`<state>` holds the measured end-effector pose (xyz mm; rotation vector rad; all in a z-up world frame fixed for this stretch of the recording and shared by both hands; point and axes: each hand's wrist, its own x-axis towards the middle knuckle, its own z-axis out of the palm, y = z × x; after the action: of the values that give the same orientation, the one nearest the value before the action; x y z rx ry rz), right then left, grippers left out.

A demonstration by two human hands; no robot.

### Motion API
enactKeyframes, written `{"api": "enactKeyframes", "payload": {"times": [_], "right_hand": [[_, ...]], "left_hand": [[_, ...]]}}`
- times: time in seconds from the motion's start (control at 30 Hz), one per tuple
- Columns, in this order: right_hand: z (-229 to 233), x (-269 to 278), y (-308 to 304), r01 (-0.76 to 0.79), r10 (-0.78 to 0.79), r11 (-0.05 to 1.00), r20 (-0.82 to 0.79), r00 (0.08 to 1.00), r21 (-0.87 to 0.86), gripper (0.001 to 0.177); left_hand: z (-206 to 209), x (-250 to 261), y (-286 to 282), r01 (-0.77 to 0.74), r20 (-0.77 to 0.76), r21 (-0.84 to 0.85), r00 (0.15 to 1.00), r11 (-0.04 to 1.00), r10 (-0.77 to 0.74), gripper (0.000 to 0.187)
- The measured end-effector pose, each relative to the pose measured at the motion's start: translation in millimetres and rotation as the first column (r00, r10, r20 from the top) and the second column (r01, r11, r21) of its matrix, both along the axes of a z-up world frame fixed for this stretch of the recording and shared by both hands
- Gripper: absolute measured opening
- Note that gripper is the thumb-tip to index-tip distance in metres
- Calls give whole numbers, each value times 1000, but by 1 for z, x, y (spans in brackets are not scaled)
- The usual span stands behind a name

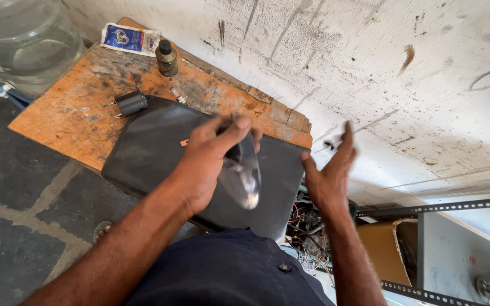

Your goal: The person uses a screwdriver to remove a screw from a black plastic housing, then wraps a black strap around the housing and secures it. The person then picks up a clear plastic cover and places it over the housing, securing it with the strap. Finally, the person uses a metal tool to adjust the strap.

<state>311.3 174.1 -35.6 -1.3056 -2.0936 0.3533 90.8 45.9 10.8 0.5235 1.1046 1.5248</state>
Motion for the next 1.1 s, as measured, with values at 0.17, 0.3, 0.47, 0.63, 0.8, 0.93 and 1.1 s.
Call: {"api": "enactKeyframes", "payload": {"times": [0.17,0.3,0.47,0.63,0.8,0.93,1.1], "right_hand": [[41,-6,-6,-107,98,972,-53,994,-207,87],[70,-37,-47,-441,372,862,-278,886,-251,97],[90,-63,-65,-432,429,902,-76,900,-27,89],[95,-58,-58,-374,321,890,-224,920,-262,81],[97,-51,-53,-630,197,622,-686,701,-465,82],[98,-49,-53,-815,22,403,-886,464,-417,85],[99,-48,-53,-950,-234,196,-952,197,-244,90]], "left_hand": [[19,-9,25,-36,172,218,985,975,-3,47],[30,-2,37,-38,236,226,972,973,-17,54],[37,-1,40,25,134,173,990,985,-49,62],[39,-14,42,111,-51,237,994,965,-101,68],[39,-17,42,129,-47,299,992,946,-120,61],[41,-13,47,102,11,312,994,945,-111,58],[43,-12,52,127,-31,304,992,944,-123,59]]}}
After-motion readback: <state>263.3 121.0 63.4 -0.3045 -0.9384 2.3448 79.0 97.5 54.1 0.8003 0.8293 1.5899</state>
